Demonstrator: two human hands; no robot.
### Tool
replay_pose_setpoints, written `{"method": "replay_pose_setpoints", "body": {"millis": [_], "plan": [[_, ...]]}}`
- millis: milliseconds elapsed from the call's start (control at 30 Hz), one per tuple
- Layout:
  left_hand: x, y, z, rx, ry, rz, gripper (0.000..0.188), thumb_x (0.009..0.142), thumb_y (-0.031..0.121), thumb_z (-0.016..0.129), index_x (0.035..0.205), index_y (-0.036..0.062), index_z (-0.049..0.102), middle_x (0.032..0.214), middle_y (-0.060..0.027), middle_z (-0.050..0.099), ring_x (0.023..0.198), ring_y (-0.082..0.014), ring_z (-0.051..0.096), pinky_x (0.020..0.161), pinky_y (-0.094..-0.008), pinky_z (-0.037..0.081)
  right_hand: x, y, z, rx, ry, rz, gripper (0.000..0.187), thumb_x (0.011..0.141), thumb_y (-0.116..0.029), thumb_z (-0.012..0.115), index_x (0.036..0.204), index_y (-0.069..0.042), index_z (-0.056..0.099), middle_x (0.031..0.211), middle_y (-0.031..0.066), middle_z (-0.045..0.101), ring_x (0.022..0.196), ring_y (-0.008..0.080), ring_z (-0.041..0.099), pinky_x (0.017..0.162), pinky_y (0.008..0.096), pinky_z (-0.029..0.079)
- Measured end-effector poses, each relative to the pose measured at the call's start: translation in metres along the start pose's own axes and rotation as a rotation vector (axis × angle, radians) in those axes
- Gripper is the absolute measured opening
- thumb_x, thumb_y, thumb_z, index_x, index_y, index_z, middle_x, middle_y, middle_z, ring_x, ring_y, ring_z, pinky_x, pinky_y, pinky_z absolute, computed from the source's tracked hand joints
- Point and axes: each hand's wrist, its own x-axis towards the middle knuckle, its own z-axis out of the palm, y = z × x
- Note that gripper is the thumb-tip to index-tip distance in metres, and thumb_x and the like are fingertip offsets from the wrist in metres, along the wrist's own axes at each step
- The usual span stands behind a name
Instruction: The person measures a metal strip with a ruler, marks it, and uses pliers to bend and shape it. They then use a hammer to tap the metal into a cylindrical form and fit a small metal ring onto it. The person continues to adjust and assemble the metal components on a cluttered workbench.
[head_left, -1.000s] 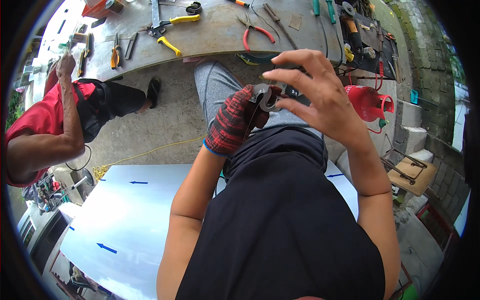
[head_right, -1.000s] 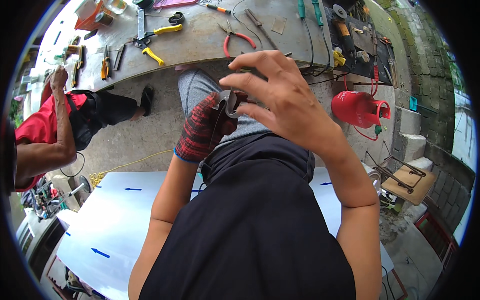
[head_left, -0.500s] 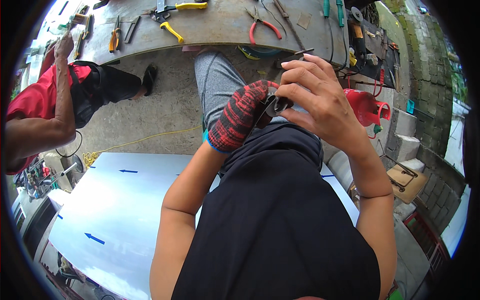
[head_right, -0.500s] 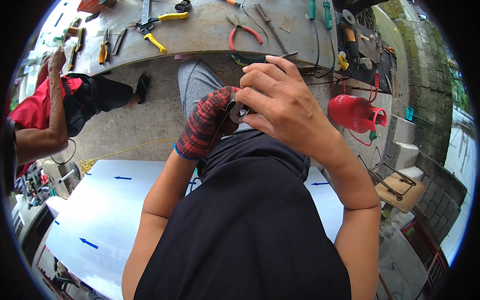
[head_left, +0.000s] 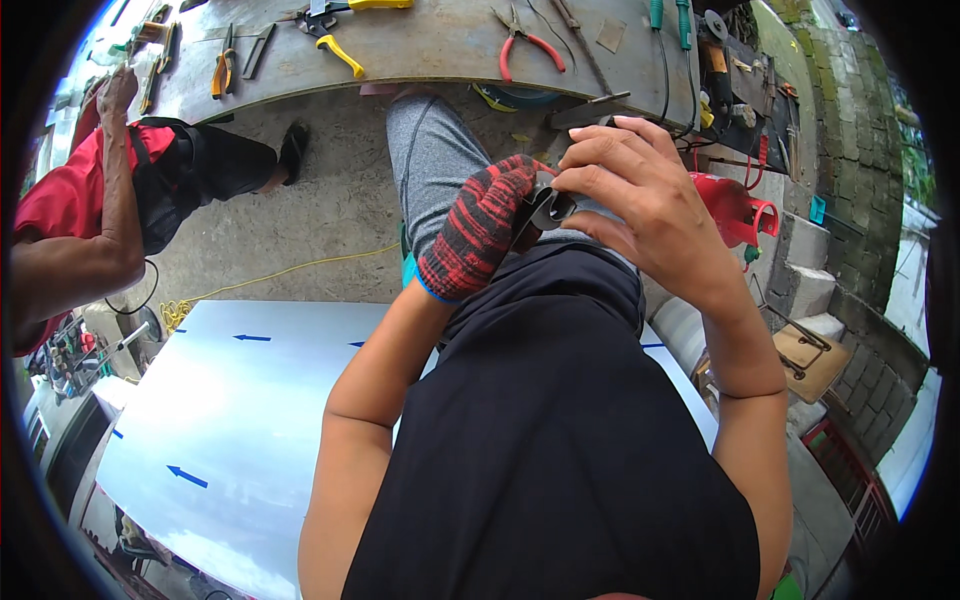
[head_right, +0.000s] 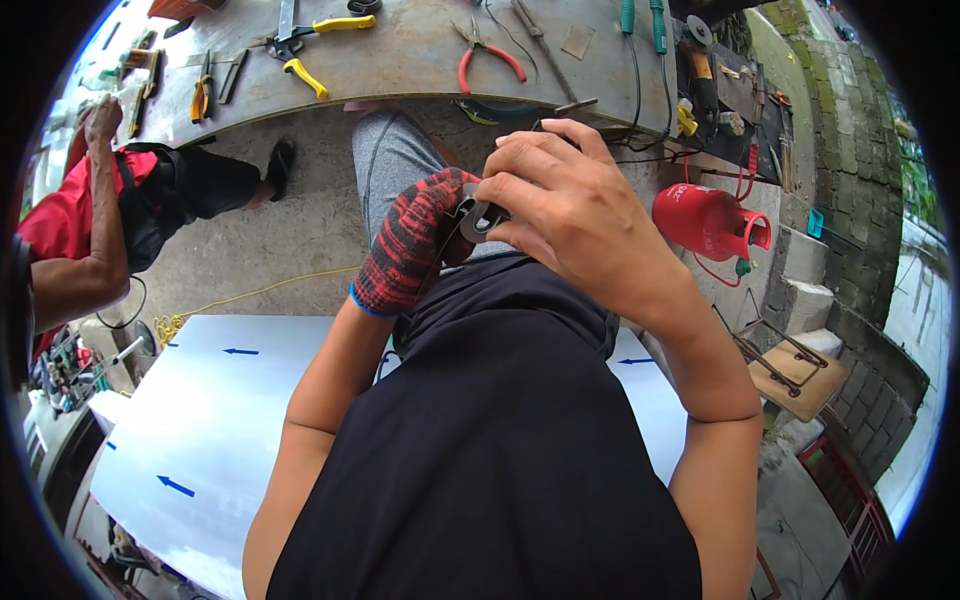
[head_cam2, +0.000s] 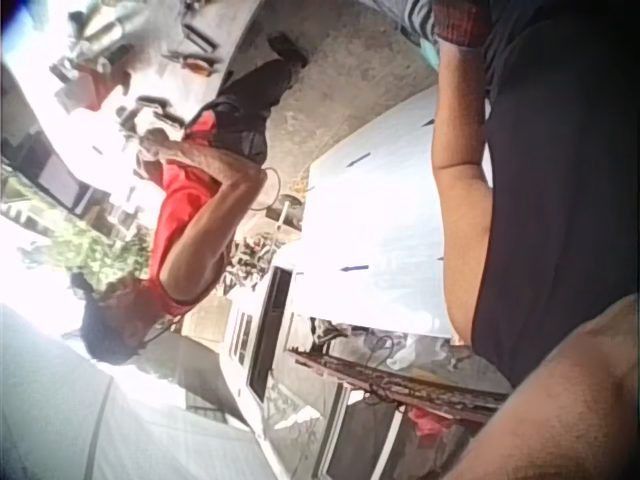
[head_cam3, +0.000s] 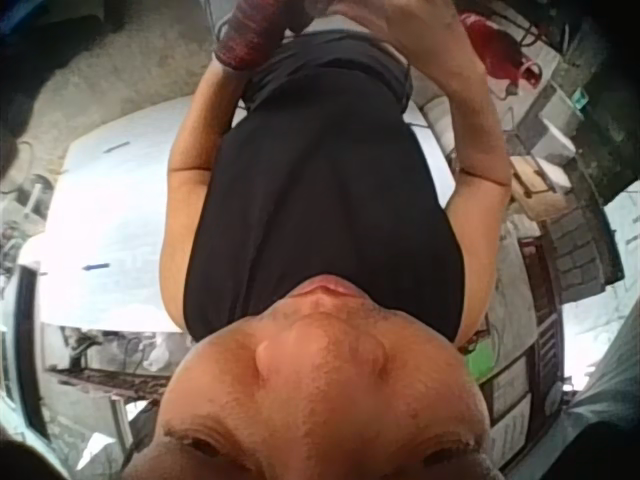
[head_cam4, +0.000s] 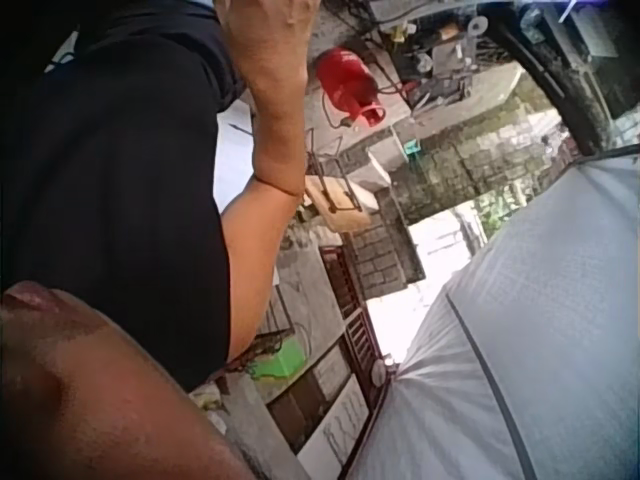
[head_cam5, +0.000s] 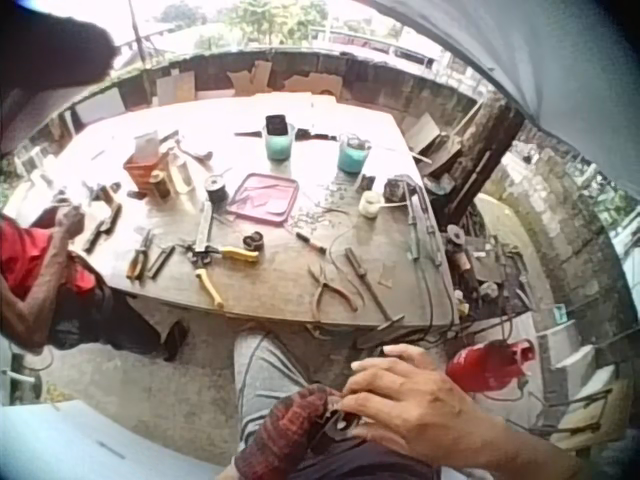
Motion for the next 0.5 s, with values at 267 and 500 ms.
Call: {"method": "replay_pose_setpoints", "body": {"millis": [267, 500], "plan": [[0.006, -0.003, -0.001, -0.071, 0.075, 0.054, 0.027, 0.096, 0.008, 0.06, 0.121, 0.0007, 0.063, 0.103, -0.0074, 0.067, 0.08, -0.0132, 0.064, 0.069, -0.0293, 0.053, 0.006, -0.001, 0.0, -0.045, -0.005, -0.038, 0.029, 0.078, -0.015, 0.082, 0.103, -0.007, 0.07, 0.106, 0.005, 0.068, 0.113, 0.0252, 0.063, 0.11, 0.0461, 0.042], [0.012, 0.031, -0.009, -0.513, 0.075, -0.387, 0.033, 0.104, 0.032, 0.05, 0.114, 0.0061, 0.067, 0.085, 0.0009, 0.064, 0.063, -0.0057, 0.054, 0.055, -0.0227, 0.042, 0.005, -0.004, 0.002, -0.101, 0.032, -0.073, 0.027, 0.077, -0.016, 0.082, 0.099, -0.007, 0.07, 0.1, 0.0041, 0.067, 0.101, 0.0223, 0.066, 0.102, 0.0425, 0.045]]}}
